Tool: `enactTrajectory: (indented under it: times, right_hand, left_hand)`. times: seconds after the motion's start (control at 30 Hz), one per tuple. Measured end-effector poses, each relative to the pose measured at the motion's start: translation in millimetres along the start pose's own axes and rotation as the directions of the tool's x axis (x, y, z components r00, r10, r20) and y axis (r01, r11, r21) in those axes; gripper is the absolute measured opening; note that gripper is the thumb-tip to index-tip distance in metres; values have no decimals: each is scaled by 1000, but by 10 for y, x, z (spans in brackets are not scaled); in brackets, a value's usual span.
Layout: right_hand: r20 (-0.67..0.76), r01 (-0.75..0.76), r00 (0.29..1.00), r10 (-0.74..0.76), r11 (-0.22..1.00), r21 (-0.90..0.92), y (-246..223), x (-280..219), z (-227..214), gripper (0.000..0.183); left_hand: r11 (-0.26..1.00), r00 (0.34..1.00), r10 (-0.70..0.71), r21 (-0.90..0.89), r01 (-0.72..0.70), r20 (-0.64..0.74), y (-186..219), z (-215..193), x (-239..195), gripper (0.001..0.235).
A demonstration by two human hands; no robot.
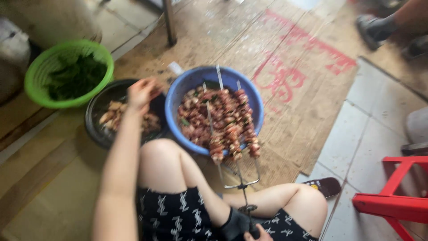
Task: The recorder is skewering pieces of marinated meat onto a large metal rotisserie skewer.
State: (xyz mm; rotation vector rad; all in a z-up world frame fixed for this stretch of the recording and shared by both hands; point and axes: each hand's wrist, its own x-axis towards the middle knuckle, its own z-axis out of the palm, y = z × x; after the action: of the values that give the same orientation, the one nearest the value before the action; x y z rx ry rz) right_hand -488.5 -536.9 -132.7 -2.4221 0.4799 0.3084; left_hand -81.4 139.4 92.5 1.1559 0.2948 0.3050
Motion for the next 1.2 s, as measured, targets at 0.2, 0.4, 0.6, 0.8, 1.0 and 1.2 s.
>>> enactTrajectory:
  times: [0.2, 0.4, 0.6, 0.8, 1.0, 1.2]
  right_hand:
    - [-28, -68, 997, 66, 996, -56, -673, -79, -59, 63]
    - [139, -196, 968, 209, 975, -102, -1235, -252, -402, 48]
    - [167, -195, 965, 201, 980, -49, -1464, -358, -547, 38]
    - [148, -187, 970, 194, 981, -60, -1673, -407, -642, 36]
    - [139, -219, 964, 225, 974, -55, -2058, -468, -828, 36]
    - [169, -271, 946, 278, 961, -64, -2335, -516, -1023, 36]
  left_hand:
    - [979, 972, -203, 10, 203, 114, -958, 994, 693, 12]
    - [954, 954, -300, 31, 299, 19, -1098, 1439, 480, 11]
    - [981, 983, -166, -90, 173, 85, -1355, 1470, 585, 18]
    - [993, 989, 8, 116, -25, 145, -1311, 1633, 557, 19]
    - [478, 872, 14, 763, -436, 490, -721, 1614, 116, 26]
    - [860, 989, -111, 508, 46, 99, -851, 1522, 84, 18]
